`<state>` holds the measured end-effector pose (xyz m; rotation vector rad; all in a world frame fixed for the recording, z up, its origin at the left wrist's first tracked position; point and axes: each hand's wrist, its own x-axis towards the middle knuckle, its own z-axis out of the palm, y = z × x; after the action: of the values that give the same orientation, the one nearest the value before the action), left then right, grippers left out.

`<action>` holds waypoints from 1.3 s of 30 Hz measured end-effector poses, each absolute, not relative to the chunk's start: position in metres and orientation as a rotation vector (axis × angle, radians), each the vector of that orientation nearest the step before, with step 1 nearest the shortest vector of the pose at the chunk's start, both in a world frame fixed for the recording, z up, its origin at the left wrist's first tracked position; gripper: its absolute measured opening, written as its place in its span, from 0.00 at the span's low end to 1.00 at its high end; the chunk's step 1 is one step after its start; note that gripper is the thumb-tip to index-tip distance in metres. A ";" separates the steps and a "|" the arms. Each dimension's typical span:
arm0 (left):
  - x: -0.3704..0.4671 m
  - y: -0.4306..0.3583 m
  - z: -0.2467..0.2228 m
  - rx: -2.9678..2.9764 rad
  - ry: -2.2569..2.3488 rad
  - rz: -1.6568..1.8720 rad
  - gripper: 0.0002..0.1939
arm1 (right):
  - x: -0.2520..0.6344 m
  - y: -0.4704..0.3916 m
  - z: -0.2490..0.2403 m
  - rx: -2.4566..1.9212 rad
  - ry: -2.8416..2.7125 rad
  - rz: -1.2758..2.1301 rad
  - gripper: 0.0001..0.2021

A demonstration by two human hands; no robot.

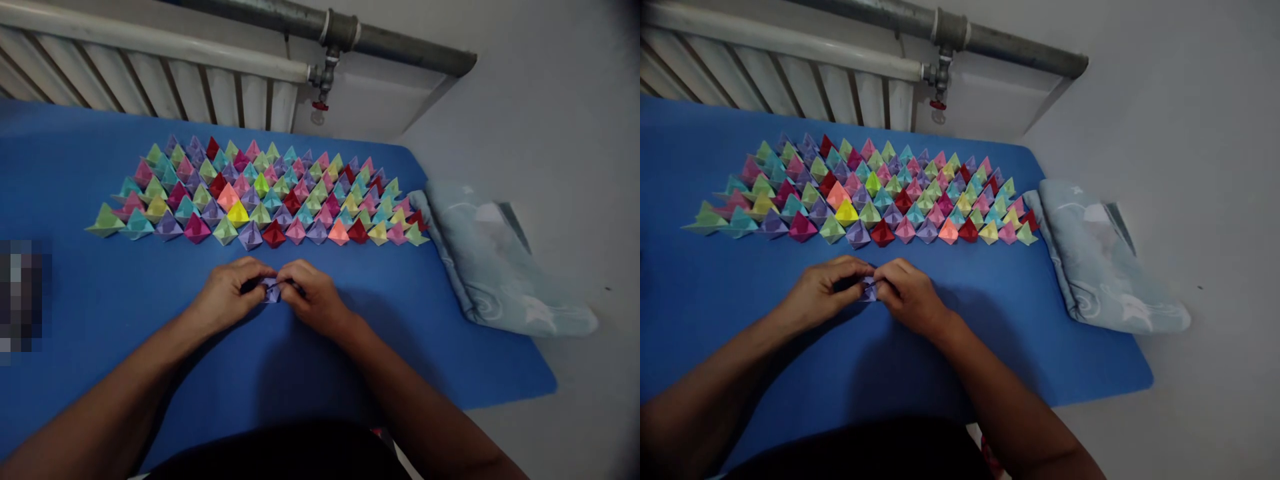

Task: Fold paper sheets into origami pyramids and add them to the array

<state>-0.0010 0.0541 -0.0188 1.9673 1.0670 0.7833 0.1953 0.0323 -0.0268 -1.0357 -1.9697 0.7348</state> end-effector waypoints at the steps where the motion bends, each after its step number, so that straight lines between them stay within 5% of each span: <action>1: -0.002 0.054 -0.020 1.988 1.060 0.761 0.10 | 0.195 0.033 -0.027 -1.042 -1.963 0.741 0.06; 10: 0.005 0.046 -0.024 2.049 1.270 0.921 0.08 | 0.187 0.027 -0.029 -1.411 -1.711 0.874 0.14; 15: 0.010 0.042 -0.024 2.040 1.313 0.930 0.08 | 0.181 0.027 -0.027 -1.534 -1.810 0.801 0.07; 39: 0.015 0.044 -0.027 2.020 1.359 0.840 0.07 | 0.173 0.028 -0.026 -1.574 -1.910 0.723 0.07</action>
<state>0.0154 0.0442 -0.0269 2.0201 1.3589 0.8397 0.1731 0.0284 -0.0256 -1.5739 -1.9100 0.7225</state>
